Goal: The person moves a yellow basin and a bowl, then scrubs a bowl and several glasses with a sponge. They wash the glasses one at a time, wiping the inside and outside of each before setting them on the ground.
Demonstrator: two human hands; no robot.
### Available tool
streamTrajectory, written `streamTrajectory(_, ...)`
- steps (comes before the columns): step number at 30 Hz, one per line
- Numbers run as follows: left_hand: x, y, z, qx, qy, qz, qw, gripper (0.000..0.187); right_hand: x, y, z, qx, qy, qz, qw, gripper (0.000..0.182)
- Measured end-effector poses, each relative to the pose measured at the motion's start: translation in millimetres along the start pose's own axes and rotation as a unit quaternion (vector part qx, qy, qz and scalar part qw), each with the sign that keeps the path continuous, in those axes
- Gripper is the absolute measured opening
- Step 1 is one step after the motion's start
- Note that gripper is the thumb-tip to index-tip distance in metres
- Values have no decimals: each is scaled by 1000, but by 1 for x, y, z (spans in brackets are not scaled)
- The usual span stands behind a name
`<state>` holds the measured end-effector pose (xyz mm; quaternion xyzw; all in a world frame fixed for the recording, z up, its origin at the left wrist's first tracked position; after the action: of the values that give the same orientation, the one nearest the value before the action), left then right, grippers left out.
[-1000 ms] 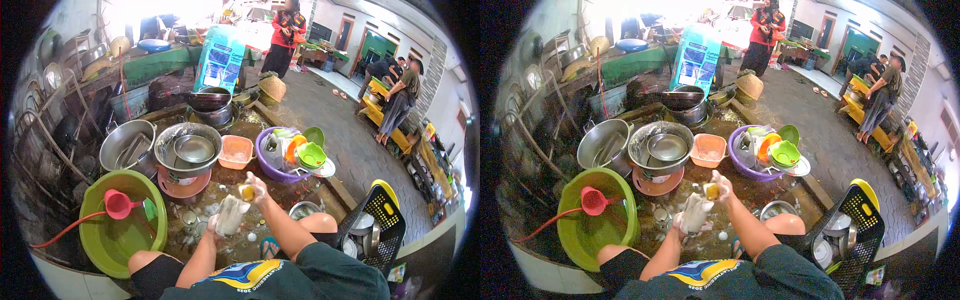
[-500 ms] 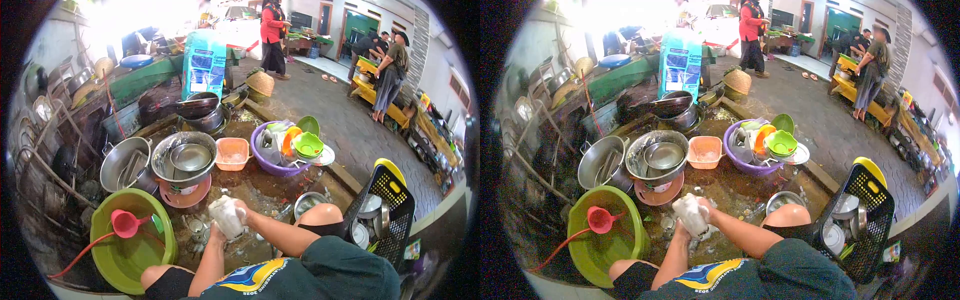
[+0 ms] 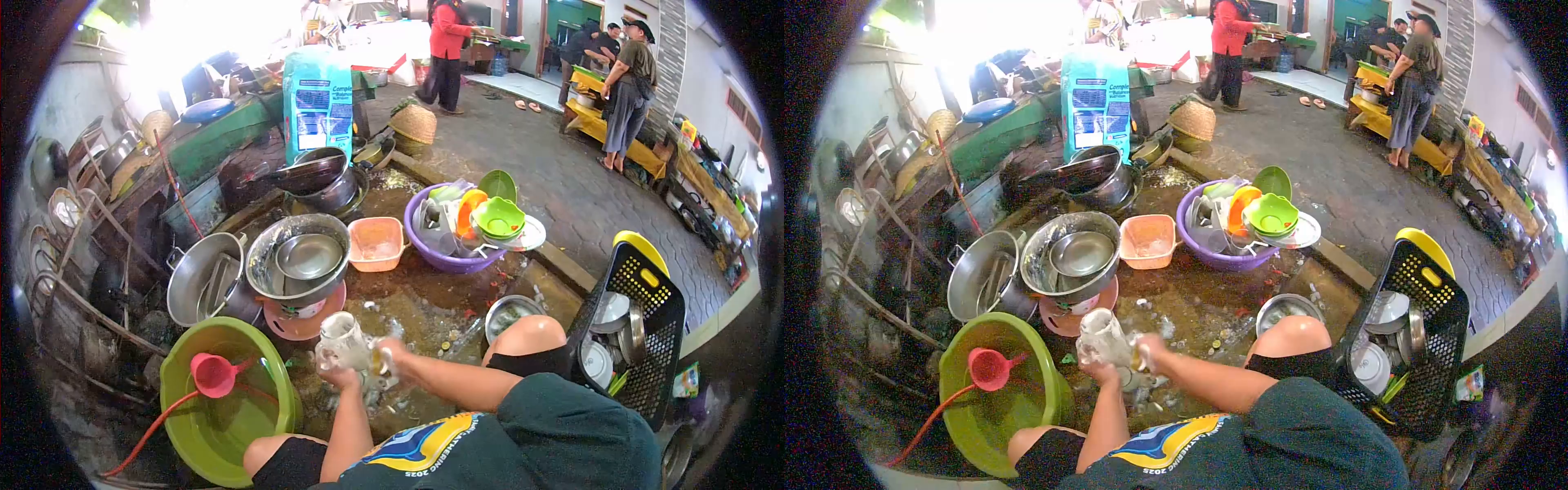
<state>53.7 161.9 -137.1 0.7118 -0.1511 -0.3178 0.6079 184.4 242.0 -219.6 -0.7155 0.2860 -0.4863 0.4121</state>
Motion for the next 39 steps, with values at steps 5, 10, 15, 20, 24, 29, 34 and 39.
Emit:
streamTrajectory(5,-6,-27,8,88,-2,132,987,22,70,-166,11,128,192,375,898,10)
streamTrajectory(10,5,-11,-17,307,32,173,935,20,121,-142,-45,454,-18,520,723,14)
streamTrajectory(15,-1,0,1,3,2,61,998,19,49,-68,-44,393,-247,139,875,25)
streamTrajectory(20,1,44,-16,-236,-109,-89,962,18,59,-45,-42,-185,-461,-121,859,31)
streamTrajectory(24,-3,42,-14,-227,-125,-90,962,14,70,-67,-33,309,-400,4,863,21)
streamTrajectory(29,-3,-2,-13,-202,-321,177,908,21,44,-77,-24,305,-405,61,860,11)
streamTrajectory(34,34,10,-38,217,-396,355,819,38,28,-112,4,286,-326,108,895,18)
streamTrajectory(39,58,64,-58,497,-358,380,693,49,38,-156,29,128,8,265,956,11)
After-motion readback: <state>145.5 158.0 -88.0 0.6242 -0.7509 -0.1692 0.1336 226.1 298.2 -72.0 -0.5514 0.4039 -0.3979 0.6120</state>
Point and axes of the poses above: each hand's wrist, its own x-axis away from the middle knuckle, its own z-axis out of the back of the hand, y = z × x, the point moved 5 cm from there along -x, towards the middle knuckle, and after that the axes turned 7 degrees about -y, right-handed, at the moved point
